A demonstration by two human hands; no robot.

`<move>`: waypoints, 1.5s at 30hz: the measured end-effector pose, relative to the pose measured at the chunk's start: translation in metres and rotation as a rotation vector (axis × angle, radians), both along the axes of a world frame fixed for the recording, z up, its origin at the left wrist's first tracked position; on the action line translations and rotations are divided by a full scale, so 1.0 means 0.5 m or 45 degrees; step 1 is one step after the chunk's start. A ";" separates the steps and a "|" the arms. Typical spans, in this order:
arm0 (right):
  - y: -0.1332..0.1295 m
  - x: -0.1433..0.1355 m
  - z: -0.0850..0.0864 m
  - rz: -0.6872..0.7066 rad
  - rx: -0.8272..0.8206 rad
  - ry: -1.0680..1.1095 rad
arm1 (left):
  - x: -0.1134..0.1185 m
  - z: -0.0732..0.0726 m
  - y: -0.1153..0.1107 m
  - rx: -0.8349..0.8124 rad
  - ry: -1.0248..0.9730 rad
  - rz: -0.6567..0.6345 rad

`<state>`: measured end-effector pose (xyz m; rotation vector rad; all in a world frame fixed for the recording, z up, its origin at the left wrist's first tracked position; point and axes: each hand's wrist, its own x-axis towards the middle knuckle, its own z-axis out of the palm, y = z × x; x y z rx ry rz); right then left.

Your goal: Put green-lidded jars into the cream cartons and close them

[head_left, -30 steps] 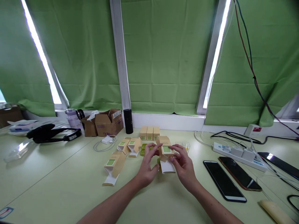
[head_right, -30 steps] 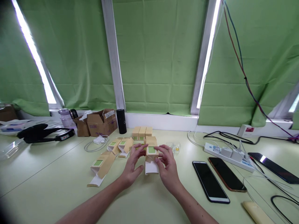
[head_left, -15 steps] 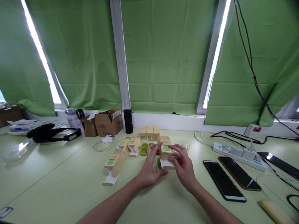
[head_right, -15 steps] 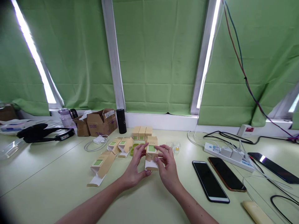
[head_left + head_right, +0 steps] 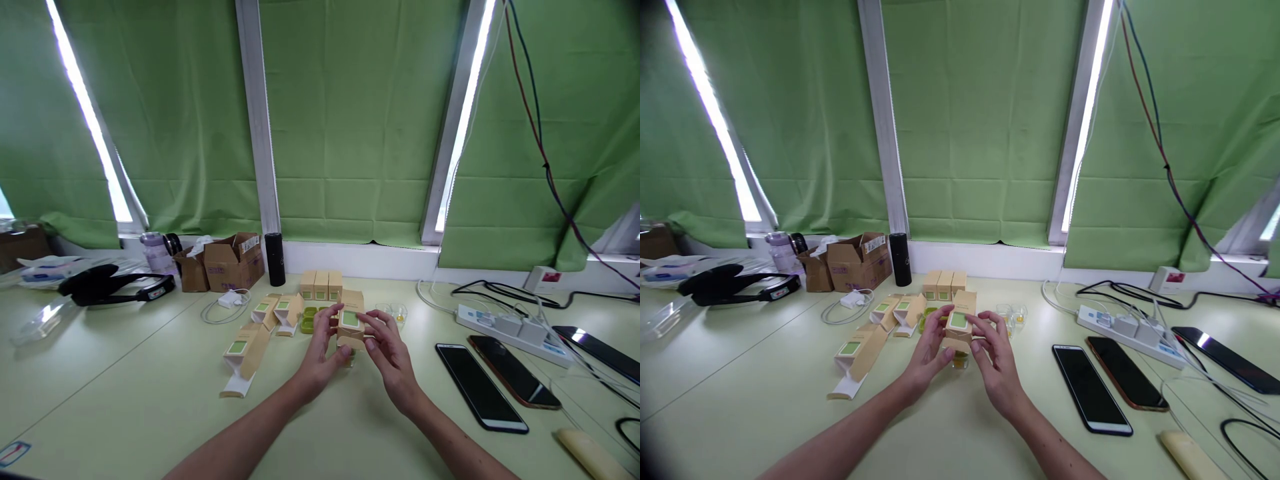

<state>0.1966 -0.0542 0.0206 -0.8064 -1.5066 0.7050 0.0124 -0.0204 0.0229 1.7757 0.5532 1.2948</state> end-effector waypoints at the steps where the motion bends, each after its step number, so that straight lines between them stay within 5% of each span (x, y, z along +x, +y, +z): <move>1: -0.001 -0.001 0.000 0.006 0.004 0.000 | 0.001 -0.001 0.001 -0.017 -0.024 -0.010; 22: -0.004 -0.006 -0.004 0.068 0.115 -0.040 | 0.005 0.012 -0.006 -0.252 -0.202 -0.089; 45: -0.002 -0.012 -0.002 -0.034 0.100 -0.031 | 0.008 0.001 -0.006 -0.098 -0.100 0.039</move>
